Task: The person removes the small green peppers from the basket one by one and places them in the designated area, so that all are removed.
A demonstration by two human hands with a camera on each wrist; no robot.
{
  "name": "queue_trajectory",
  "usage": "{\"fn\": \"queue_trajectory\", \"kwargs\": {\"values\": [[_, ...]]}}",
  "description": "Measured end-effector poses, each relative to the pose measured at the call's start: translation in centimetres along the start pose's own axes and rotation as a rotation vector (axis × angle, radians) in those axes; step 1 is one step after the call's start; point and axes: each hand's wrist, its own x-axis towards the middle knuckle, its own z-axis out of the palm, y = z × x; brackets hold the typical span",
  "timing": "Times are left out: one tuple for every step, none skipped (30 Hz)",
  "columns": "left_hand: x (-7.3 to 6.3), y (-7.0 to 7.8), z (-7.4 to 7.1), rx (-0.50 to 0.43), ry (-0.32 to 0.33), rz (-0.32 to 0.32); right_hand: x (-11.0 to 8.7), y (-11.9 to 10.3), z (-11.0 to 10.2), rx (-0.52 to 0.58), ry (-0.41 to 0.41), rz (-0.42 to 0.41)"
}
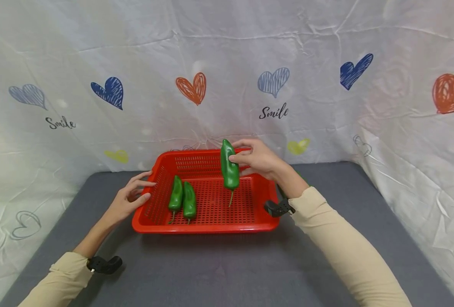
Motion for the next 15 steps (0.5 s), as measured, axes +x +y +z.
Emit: {"fn": "queue_trajectory", "kwargs": {"values": [[0.0, 0.0, 0.0, 0.001, 0.000, -0.002, -0.2, 0.0, -0.2, 0.006, 0.009, -0.001], [0.0, 0.0, 0.0, 0.001, -0.001, -0.005, -0.4, 0.1, -0.4, 0.013, 0.020, -0.001], [0.0, 0.0, 0.0, 0.004, -0.001, -0.005, -0.6, 0.2, -0.6, 0.013, 0.030, -0.004], [0.0, 0.0, 0.0, 0.006, -0.001, -0.006, -0.8, 0.2, -0.8, 0.016, 0.040, -0.005], [0.0, 0.0, 0.0, 0.007, 0.000, -0.008, -1.0, 0.2, -1.0, 0.021, 0.050, -0.007], [0.0, 0.1, 0.0, 0.009, 0.001, -0.008, -1.2, 0.3, -1.2, 0.023, 0.054, -0.011], [0.0, 0.1, 0.0, 0.011, 0.002, -0.009, -1.4, 0.3, -1.4, 0.022, 0.059, -0.014], [0.0, 0.1, 0.0, 0.011, 0.003, -0.010, -1.6, 0.3, -1.6, 0.023, 0.063, -0.017], [0.1, 0.1, 0.0, 0.013, 0.002, -0.010, -1.8, 0.3, -1.8, 0.022, 0.067, -0.019], [0.1, 0.1, 0.0, 0.013, 0.003, -0.011, -2.0, 0.3, -2.0, 0.024, 0.068, -0.022], [0.1, 0.1, 0.0, 0.014, 0.003, -0.011, -2.3, 0.3, -2.1, 0.020, 0.072, -0.022], [0.0, 0.1, 0.0, 0.014, 0.002, -0.012, -2.6, 0.3, -2.3, 0.014, 0.075, -0.025], [0.0, 0.1, 0.0, 0.015, 0.001, -0.012, -2.8, 0.2, -2.4, 0.012, 0.080, -0.025], [0.0, 0.1, 0.0, 0.018, 0.002, -0.011, -3.1, 0.2, -2.6, 0.009, 0.086, -0.026], [0.0, 0.2, 0.0, 0.019, 0.003, -0.011, -3.4, 0.2, -2.7, 0.006, 0.091, -0.025]]}}
